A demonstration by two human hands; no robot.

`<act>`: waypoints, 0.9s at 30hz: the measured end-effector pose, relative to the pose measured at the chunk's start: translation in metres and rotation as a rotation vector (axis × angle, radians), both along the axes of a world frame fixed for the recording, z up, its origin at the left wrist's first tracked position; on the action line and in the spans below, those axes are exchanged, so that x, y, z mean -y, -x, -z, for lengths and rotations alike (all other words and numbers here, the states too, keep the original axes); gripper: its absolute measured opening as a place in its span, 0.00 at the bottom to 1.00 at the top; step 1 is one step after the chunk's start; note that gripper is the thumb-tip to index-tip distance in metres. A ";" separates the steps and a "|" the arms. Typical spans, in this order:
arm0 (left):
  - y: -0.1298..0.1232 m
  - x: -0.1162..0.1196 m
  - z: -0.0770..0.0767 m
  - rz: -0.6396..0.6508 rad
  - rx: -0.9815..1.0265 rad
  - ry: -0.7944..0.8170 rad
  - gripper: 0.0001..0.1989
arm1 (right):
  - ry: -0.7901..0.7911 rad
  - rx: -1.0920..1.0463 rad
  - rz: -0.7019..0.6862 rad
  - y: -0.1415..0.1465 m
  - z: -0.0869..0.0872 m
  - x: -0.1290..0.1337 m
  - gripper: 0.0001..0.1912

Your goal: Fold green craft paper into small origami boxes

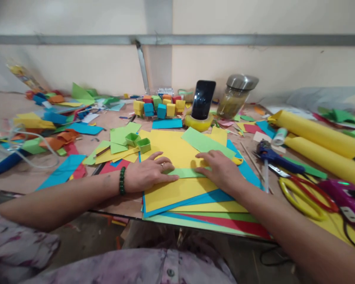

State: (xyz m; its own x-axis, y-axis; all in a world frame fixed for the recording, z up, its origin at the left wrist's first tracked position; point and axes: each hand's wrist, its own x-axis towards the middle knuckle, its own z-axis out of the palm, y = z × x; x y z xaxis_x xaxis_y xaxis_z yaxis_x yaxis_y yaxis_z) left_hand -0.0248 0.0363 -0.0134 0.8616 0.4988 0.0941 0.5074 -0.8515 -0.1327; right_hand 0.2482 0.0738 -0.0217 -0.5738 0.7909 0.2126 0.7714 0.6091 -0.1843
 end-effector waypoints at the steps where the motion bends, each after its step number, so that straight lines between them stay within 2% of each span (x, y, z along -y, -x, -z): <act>1: -0.001 -0.001 0.000 0.007 0.006 0.004 0.16 | -0.120 0.031 -0.130 0.001 -0.002 0.004 0.13; 3: -0.003 -0.002 -0.001 0.028 0.010 0.007 0.14 | -0.252 0.117 -0.424 0.006 -0.006 0.011 0.14; 5: -0.005 -0.003 -0.001 0.045 0.009 -0.001 0.13 | -0.284 0.180 -0.612 0.012 -0.010 0.014 0.15; 9: -0.007 -0.004 0.001 0.061 0.038 -0.039 0.12 | -0.304 0.274 -0.738 0.030 -0.017 0.018 0.13; 14: -0.007 -0.004 0.004 0.063 0.116 -0.055 0.10 | -0.322 0.450 -0.684 0.033 -0.019 0.030 0.14; 22: -0.006 -0.005 0.003 0.060 0.101 0.032 0.10 | -0.334 0.358 -0.591 -0.025 -0.020 0.026 0.19; 27: -0.005 -0.001 0.003 0.022 0.144 0.061 0.10 | -0.286 0.269 -0.516 -0.040 -0.014 0.029 0.19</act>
State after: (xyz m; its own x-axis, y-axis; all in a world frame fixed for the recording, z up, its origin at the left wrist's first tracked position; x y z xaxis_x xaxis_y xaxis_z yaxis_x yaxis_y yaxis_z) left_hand -0.0195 0.0377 -0.0168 0.8520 0.4889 0.1871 0.4989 -0.8666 -0.0073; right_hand 0.2879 0.0451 -0.0073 -0.9275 0.3330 0.1698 0.3632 0.9102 0.1992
